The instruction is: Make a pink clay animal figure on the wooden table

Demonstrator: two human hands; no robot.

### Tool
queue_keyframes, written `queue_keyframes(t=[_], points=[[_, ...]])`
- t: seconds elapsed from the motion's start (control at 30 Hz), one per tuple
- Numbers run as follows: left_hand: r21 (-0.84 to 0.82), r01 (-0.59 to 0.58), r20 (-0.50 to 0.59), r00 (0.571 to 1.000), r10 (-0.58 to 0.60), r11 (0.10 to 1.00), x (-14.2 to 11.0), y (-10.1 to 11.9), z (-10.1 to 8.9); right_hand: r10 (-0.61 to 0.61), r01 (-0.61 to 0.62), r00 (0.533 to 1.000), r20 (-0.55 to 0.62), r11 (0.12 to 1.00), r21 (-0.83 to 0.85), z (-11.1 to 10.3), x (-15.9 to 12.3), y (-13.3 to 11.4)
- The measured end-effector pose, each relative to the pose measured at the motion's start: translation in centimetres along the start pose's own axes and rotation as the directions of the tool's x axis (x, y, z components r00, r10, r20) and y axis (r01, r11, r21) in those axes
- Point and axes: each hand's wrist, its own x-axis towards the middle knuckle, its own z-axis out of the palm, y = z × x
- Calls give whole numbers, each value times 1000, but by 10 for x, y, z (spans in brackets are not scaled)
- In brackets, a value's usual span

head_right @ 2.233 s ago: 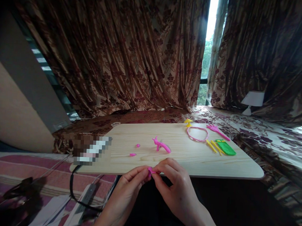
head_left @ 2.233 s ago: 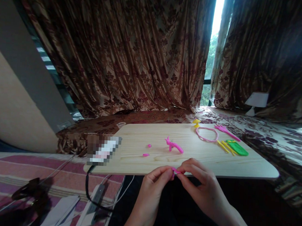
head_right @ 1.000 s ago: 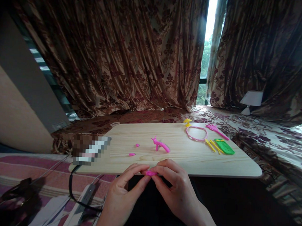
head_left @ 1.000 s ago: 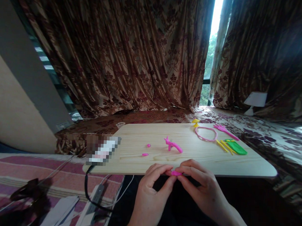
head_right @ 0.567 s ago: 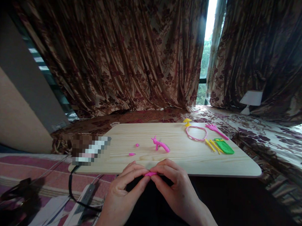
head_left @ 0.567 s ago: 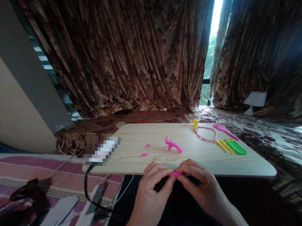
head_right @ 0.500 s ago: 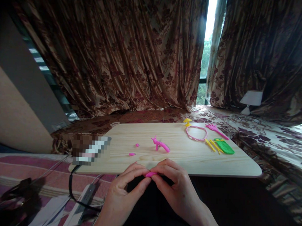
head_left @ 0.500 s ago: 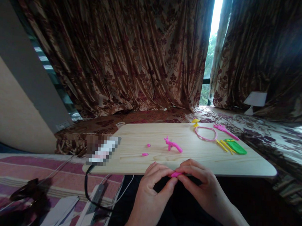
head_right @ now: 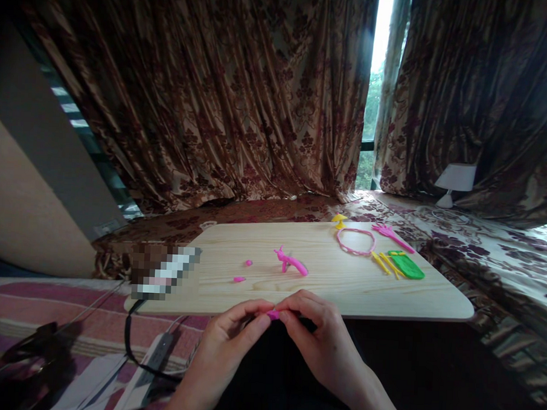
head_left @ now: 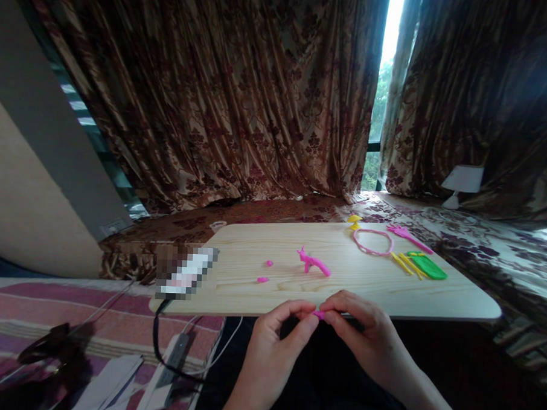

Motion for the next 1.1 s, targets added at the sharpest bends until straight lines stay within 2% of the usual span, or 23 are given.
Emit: queue_keyframes(t=[0.27,0.47,0.6,0.7,0.83,1.1], points=[[-53,59,47,997,-56,997,2,4,2,-30,29,999,37,999,22,1,-1,-1],[-40,17,109,994,-13,999,1,5,0,-43,43,999,18,999,1,-1,0,1],[-15,13,126,992,-11,1000,1,6,-2,-41,43,996,77,999,-20,-4,-1,2],[-39,69,170,984,-61,997,2,6,-4,-30,36,992,119,998,-42,-5,-1,2],[-168,157,232,966,-116,973,3,3,-8,-26,30,992,120,999,-33,-4,0,2],[-153,138,183,977,-110,978,6,0,-6,-26,33,992,120,998,-60,-2,3,0]])
